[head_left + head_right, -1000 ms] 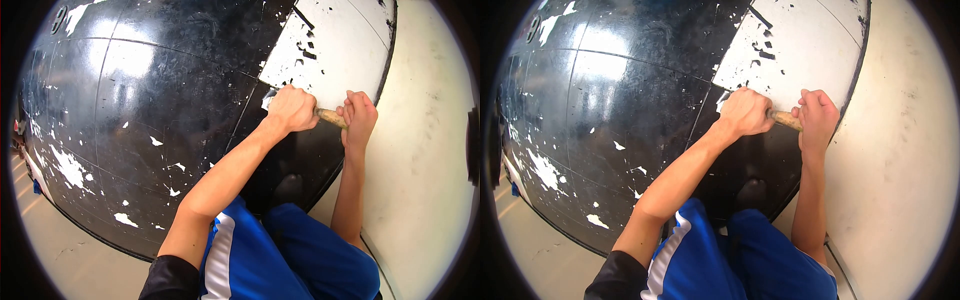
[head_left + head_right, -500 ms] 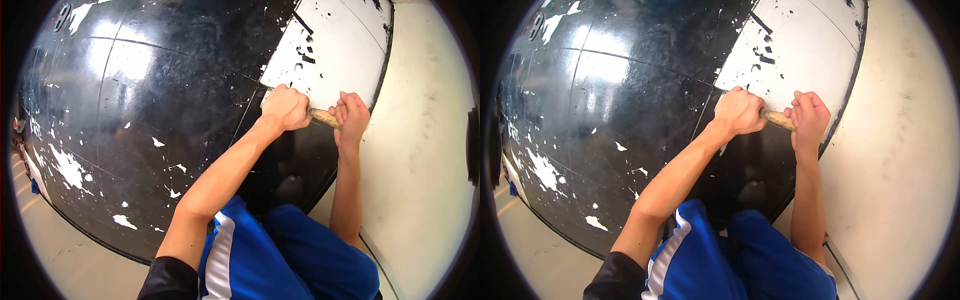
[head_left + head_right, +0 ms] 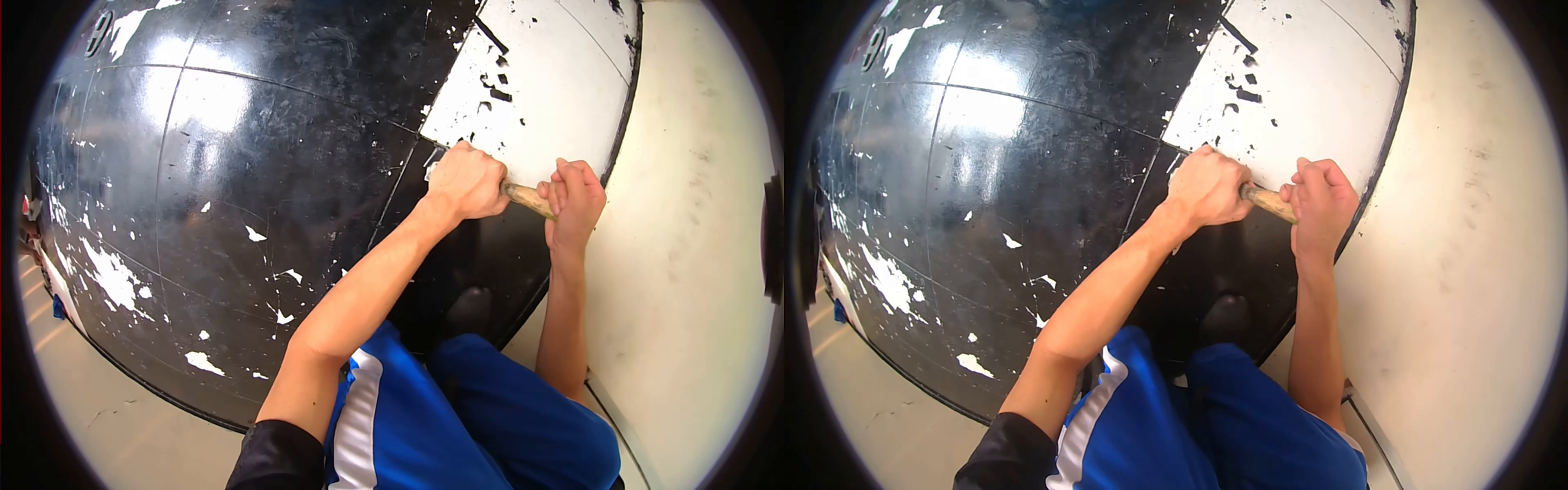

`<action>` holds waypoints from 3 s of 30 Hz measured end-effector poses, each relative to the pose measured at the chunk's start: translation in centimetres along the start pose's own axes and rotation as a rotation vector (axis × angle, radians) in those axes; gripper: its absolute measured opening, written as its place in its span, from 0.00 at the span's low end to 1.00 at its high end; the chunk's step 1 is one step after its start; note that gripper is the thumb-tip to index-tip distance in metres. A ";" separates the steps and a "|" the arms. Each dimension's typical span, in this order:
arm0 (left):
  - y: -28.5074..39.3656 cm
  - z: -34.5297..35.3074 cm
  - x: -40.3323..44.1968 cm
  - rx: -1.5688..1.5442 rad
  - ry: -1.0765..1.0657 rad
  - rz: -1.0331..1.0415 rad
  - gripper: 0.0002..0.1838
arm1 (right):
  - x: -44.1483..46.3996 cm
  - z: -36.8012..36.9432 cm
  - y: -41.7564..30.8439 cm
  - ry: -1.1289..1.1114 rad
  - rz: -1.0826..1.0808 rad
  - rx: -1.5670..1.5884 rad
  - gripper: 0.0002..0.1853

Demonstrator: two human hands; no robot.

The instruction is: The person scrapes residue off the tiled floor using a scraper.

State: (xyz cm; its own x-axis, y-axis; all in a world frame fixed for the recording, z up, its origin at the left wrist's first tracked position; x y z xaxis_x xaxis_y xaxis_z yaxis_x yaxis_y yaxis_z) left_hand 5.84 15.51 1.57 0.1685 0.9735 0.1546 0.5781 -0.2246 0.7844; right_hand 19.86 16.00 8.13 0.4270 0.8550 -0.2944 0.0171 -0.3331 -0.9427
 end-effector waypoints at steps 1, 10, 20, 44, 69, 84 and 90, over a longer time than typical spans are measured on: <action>-0.3 -0.1 0.1 0.007 -0.016 0.000 0.09 | 0.0 0.2 0.2 -0.009 -0.001 0.012 0.14; -0.9 -0.7 0.0 0.039 -0.039 -0.013 0.07 | -0.8 1.6 -0.5 -0.035 -0.034 -0.001 0.13; -0.4 -0.7 -0.2 0.000 -0.004 0.041 0.05 | -1.6 1.1 -0.9 -0.043 -0.045 0.031 0.13; -1.3 -1.7 -1.1 -0.057 0.132 0.125 0.05 | -3.6 1.9 -0.5 -0.137 -0.238 0.080 0.13; 0.3 -0.4 -1.3 -0.138 0.162 0.135 0.04 | -3.7 0.3 -1.2 -0.092 -0.201 0.024 0.12; -2.0 -3.0 -1.0 -0.006 0.105 0.138 0.06 | -3.5 3.0 0.3 -0.144 -0.190 0.064 0.13; -0.6 -1.7 -1.8 -0.058 0.090 0.169 0.05 | -4.7 1.1 -0.1 -0.109 -0.185 0.045 0.13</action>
State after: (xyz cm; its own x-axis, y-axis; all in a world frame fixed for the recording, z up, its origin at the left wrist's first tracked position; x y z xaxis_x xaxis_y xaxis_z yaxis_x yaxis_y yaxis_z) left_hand 3.84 13.93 1.85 0.1852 0.9227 0.3381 0.5001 -0.3847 0.7759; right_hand 16.87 12.47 9.38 0.3202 0.9385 -0.1289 0.0447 -0.1509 -0.9875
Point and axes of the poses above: each hand's wrist, its own x-axis towards the middle knuckle, its own z-axis out of the palm, y = z × x, the point moved 9 cm from there along x, towards the middle knuckle, and after that the axes turned 10 degrees about y, right-handed, at the moved point
